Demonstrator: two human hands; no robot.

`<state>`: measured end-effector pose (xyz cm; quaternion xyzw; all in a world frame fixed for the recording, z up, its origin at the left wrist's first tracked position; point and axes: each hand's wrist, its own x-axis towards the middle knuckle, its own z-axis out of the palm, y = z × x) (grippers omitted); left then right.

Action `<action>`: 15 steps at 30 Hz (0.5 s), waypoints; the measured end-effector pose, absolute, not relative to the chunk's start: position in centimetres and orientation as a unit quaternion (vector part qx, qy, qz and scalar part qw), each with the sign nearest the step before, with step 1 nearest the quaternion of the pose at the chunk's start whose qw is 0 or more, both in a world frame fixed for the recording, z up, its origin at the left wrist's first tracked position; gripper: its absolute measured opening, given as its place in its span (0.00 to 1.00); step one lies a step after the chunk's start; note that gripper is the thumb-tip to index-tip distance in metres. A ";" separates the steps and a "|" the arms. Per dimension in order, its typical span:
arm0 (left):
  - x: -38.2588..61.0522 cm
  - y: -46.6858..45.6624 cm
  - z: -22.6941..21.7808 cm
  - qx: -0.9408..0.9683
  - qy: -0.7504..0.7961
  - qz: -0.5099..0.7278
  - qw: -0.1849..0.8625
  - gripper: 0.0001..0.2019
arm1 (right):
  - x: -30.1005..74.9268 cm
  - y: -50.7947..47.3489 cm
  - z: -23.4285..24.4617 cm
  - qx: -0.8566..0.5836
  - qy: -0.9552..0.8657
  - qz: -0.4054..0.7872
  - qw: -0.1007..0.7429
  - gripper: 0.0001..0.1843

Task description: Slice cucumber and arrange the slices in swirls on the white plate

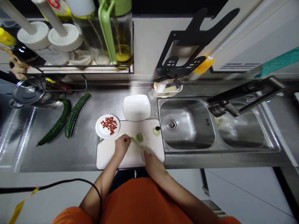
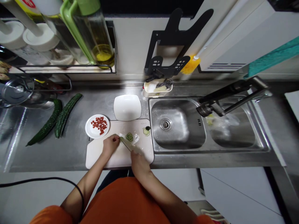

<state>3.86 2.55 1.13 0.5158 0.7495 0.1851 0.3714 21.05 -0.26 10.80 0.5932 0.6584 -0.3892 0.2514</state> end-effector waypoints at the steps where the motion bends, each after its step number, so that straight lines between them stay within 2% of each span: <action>1: 3.8 2.6 1.1 0.516 0.749 0.184 0.372 0.07 | 21.0 -0.3 10.9 0.594 0.657 -0.389 0.254 0.25; 15: 3.6 2.5 1.9 0.494 0.762 0.209 0.363 0.08 | 24.0 -2.5 10.0 0.596 0.637 -0.416 0.257 0.31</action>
